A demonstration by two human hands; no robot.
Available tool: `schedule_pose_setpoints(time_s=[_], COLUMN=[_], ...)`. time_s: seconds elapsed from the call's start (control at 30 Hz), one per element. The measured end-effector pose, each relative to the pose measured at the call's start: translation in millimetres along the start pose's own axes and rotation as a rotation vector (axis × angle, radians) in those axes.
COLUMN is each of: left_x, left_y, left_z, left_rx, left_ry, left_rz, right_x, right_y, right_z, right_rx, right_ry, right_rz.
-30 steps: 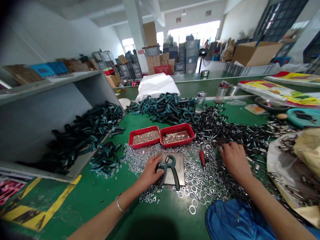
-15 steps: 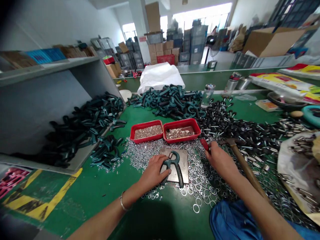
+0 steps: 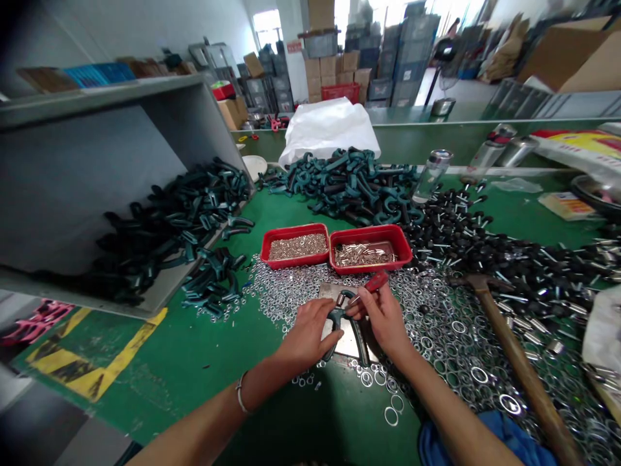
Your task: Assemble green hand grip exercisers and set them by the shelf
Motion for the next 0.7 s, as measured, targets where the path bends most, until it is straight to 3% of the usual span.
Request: schedule_pose_setpoints(time_s=[0.37, 0.6, 0.7], left_x=[-0.4, 0.2, -2.2], left_y=[4.2, 4.6, 1.6], left_z=[-1.4, -1.6, -0.7], left_rx=[0.001, -0.004, -0.020], left_ry=[0.001, 0.015, -0.003], left_rz=[0.011, 0.026, 0.017], right_x=[6.7, 13.5, 15.5], right_y=[5.6, 14.9, 28.5], right_z=[-1.9, -2.7, -18.2], right_rx=[0.114, 0.597, 0.473], right_ry=[-0.019, -0.129, -0.126], right_rz=[0.023, -0.042, -0.138])
Point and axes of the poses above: each hand's wrist, its own x-axis away from the middle knuckle, its own y-axis out of the palm, z = x × y, the point moved 2 cm from there along -x, towards the middle knuckle, and after that the axes turned 12 degrees about -x, right-handed, at the moved point
